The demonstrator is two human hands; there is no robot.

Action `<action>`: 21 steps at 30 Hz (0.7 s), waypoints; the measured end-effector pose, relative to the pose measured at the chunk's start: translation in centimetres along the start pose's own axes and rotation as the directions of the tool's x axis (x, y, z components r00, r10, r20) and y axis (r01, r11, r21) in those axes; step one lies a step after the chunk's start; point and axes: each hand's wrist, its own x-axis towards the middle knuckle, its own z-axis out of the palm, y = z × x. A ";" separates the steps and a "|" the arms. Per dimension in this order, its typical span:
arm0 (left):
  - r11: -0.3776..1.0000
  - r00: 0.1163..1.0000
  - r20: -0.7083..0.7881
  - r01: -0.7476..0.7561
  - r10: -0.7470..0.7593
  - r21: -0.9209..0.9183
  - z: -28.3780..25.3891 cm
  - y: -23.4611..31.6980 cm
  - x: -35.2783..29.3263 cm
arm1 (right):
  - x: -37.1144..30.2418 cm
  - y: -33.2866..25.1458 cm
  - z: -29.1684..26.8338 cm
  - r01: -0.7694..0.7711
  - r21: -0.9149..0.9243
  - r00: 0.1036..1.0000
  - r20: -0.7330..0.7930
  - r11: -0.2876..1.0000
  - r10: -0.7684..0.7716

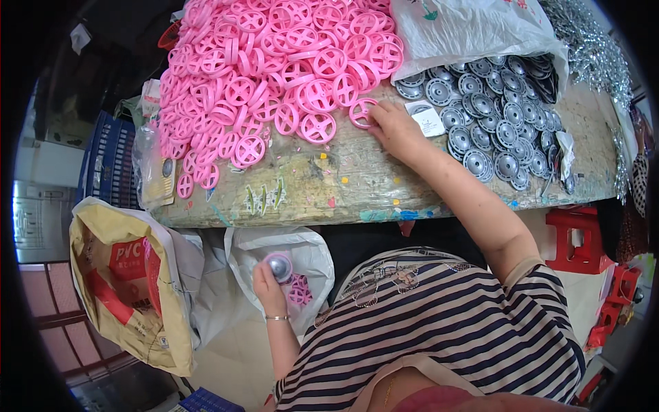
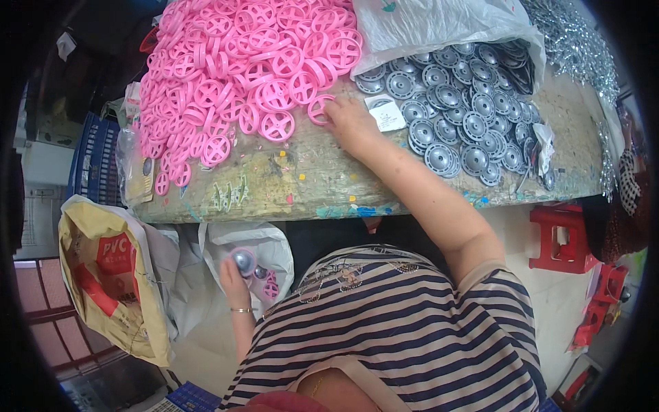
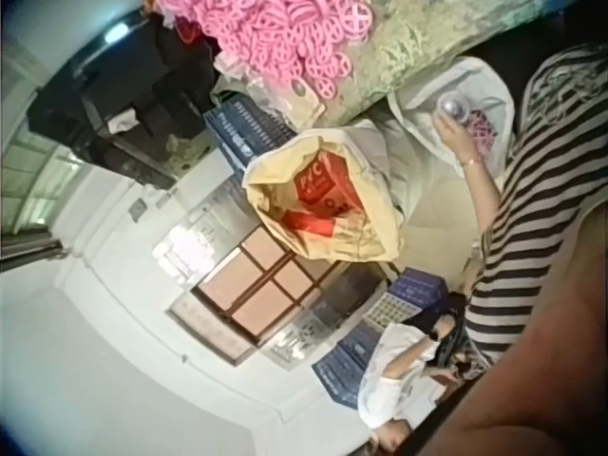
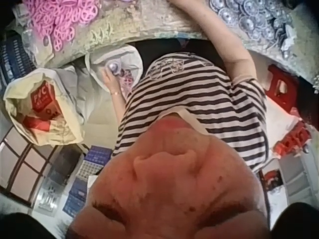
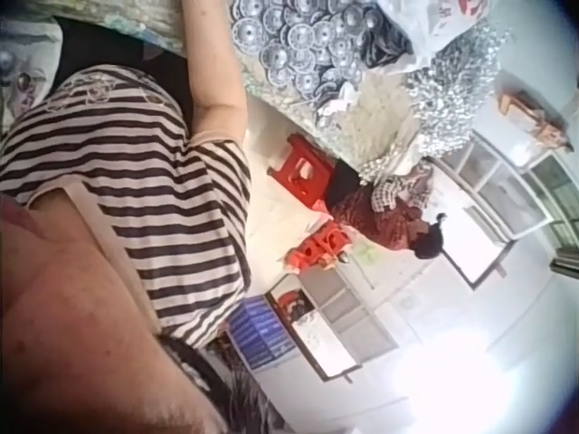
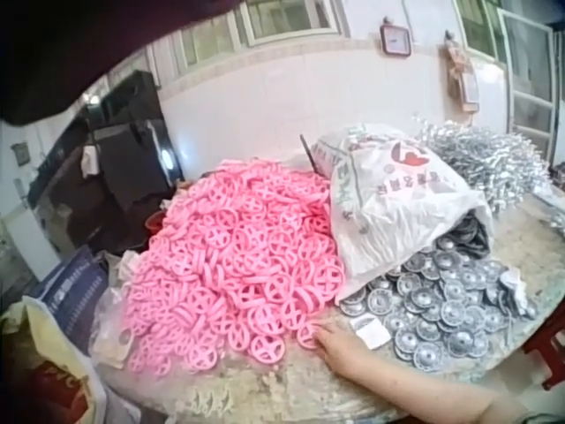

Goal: Manually assemble small metal discs into pink plastic circular frames and place the finished parts into bags.

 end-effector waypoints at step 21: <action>0.724 0.744 0.652 0.372 0.142 -0.581 21.1 17.6 4.5 | -2.1 8.1 -8.1 -0.191 -0.139 0.966 -0.203 0.972 0.161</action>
